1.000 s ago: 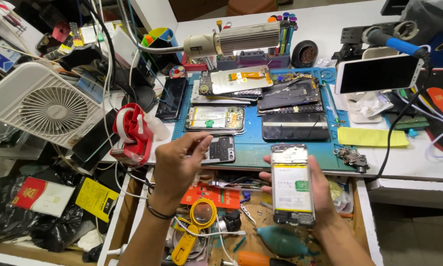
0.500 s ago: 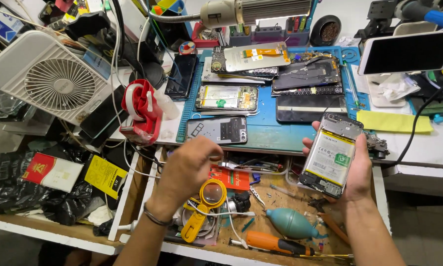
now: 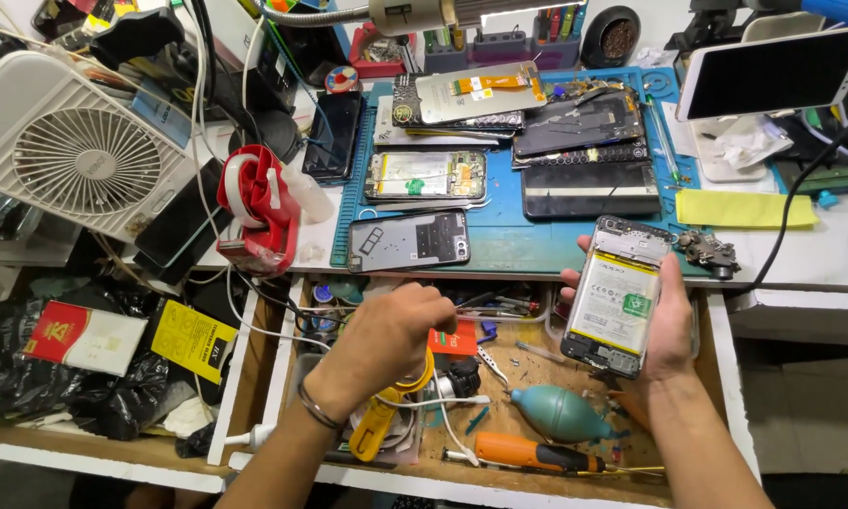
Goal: Testing mobile phone components like the screen and battery by connecting them to a motherboard and plugging in a charger to check for functionality.
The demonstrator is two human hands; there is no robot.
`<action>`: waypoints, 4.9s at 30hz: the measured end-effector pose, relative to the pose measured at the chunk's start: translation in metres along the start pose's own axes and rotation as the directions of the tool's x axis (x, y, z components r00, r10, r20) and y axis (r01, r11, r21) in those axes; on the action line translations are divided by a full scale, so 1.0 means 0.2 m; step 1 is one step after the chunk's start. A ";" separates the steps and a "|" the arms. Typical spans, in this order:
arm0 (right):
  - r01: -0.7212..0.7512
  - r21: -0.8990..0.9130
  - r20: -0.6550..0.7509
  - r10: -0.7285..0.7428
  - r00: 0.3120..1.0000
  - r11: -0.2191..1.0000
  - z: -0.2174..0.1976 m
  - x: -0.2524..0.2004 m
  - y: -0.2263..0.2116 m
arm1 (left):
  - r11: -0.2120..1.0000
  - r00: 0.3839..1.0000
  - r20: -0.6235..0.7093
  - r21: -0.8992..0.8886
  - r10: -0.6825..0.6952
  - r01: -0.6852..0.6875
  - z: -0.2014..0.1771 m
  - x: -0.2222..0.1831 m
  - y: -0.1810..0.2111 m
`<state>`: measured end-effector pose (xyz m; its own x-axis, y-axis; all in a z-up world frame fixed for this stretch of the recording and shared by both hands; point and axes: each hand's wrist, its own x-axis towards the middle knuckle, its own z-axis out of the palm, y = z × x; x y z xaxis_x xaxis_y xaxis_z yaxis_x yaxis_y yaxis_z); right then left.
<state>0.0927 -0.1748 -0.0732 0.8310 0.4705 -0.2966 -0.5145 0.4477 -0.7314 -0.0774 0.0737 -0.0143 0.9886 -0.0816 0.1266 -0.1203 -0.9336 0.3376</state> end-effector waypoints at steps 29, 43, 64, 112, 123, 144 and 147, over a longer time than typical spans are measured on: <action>0.162 -0.330 0.056 -0.152 0.987 0.930 0.01 0.20 -0.02 | 0.812 0.755 0.301 0.214 -0.583 0.542 -0.37 -0.30 -0.07; 0.228 -0.309 0.060 -0.221 0.974 0.923 -0.02 0.20 -0.04 | 0.747 0.624 0.433 0.513 -0.650 0.422 -0.04 -0.41 -0.29; 0.237 -0.159 0.057 -0.231 0.971 0.958 0.11 0.08 -0.13 | 0.955 0.952 -0.251 -0.187 0.178 -0.228 0.38 0.11 0.38; 0.046 -0.320 0.330 0.066 0.942 0.946 0.07 0.16 0.24 | 0.665 0.711 -0.623 -0.686 -0.326 -0.296 0.55 0.48 0.07; 0.272 -0.483 0.167 -0.218 0.962 0.832 0.07 0.09 -0.04 | 0.994 0.742 -0.671 -0.077 0.008 -0.080 0.46 0.48 -0.05; 0.367 0.072 -0.338 -0.324 0.884 0.927 0.05 0.09 -0.05 | 0.999 0.998 0.057 0.053 0.001 -0.004 -0.04 -0.31 0.12; 0.338 0.152 -0.350 -0.270 0.897 0.929 0.07 0.05 -0.06 | 0.994 0.899 0.430 0.024 0.084 -0.105 0.12 -0.32 0.22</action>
<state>0.1036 -0.1639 -0.0587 0.9583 0.0353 -0.2836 -0.2286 0.6903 -0.6865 -0.1447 0.0299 -0.0302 0.9176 -0.3019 -0.2586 -0.2208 -0.9281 0.2999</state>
